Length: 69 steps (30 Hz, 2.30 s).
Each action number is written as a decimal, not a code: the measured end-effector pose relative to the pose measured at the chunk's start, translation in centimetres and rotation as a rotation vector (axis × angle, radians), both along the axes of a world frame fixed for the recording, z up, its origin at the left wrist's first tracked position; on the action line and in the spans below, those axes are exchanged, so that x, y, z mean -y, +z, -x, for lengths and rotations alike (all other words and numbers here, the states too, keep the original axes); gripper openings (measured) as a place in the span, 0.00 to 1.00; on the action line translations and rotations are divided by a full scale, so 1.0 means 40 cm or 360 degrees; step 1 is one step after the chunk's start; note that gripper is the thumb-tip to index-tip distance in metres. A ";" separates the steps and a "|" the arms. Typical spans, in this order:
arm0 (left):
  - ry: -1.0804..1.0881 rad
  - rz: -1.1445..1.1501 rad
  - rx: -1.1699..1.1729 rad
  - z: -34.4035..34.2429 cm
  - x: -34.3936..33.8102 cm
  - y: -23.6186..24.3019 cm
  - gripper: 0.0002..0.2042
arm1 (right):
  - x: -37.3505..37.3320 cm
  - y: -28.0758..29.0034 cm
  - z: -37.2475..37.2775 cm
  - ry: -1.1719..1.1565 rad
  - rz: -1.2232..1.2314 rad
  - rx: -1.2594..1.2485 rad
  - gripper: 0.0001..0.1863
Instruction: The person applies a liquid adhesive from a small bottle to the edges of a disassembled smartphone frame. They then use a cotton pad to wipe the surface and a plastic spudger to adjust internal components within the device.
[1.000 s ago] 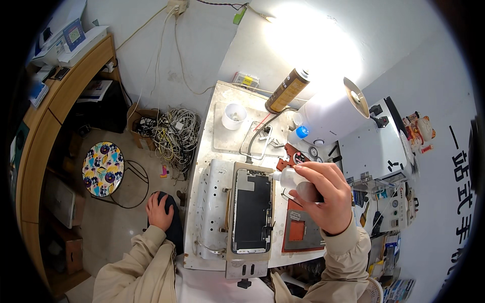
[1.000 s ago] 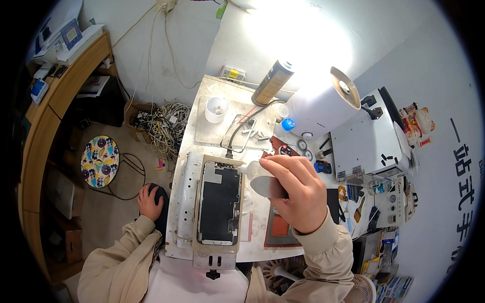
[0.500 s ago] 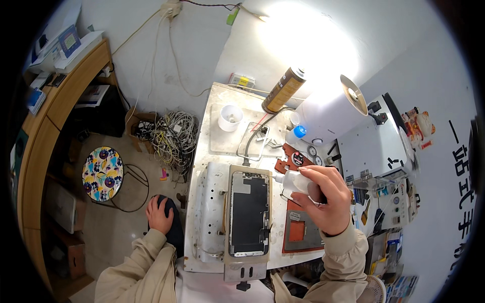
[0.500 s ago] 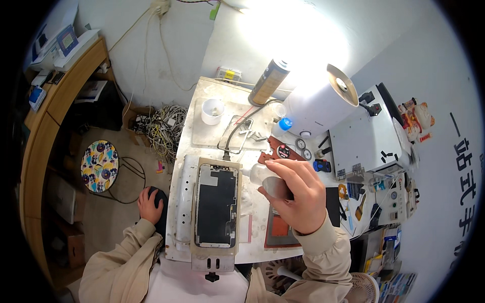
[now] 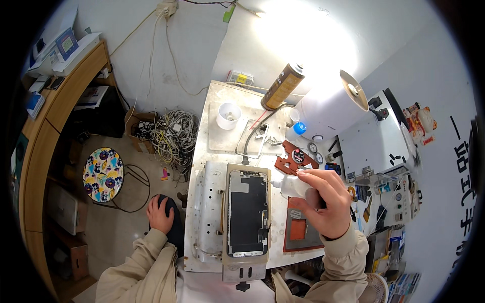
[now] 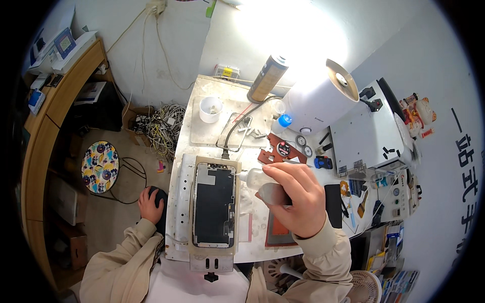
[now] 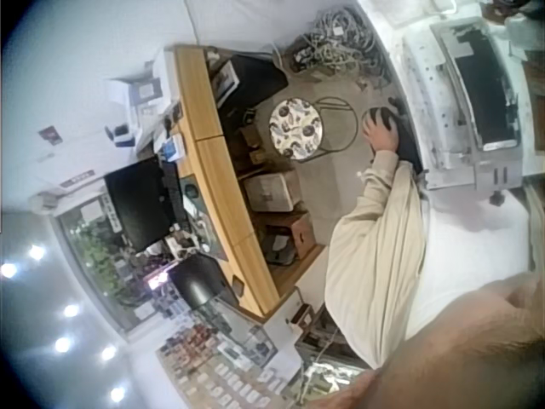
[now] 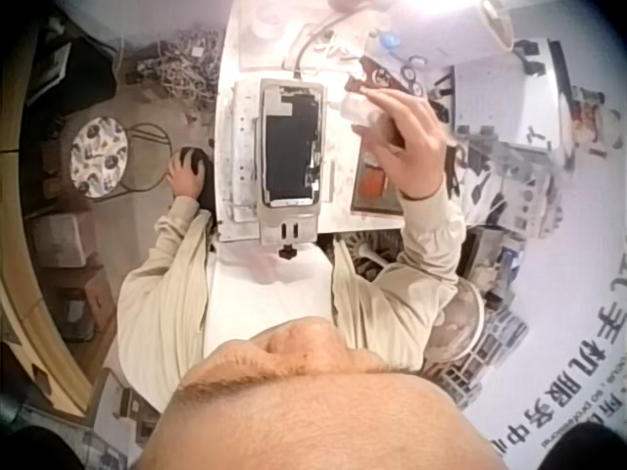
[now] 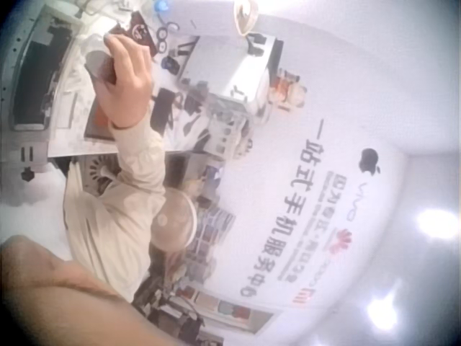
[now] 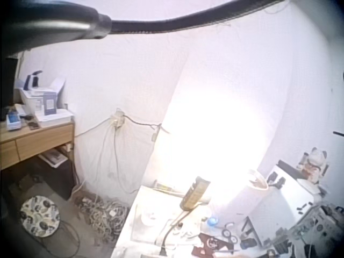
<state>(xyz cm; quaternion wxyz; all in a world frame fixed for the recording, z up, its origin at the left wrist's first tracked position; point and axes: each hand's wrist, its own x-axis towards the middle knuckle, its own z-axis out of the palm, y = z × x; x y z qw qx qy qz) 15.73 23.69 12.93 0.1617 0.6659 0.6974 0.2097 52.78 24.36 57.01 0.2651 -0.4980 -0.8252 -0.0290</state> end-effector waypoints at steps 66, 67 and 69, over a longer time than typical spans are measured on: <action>0.0012 0.0000 0.0012 0.000 0.001 -0.004 0.25 | 0.050 0.005 0.008 -0.0075 0.0002 -0.0015 0.30; 0.0009 -0.0003 0.0012 0.000 0.002 -0.003 0.25 | 0.052 0.003 0.007 -0.0081 0.0002 -0.0011 0.30; 0.0007 -0.0013 0.0007 0.001 0.000 -0.002 0.25 | 0.050 -0.001 0.006 -0.0078 -0.0007 -0.0002 0.29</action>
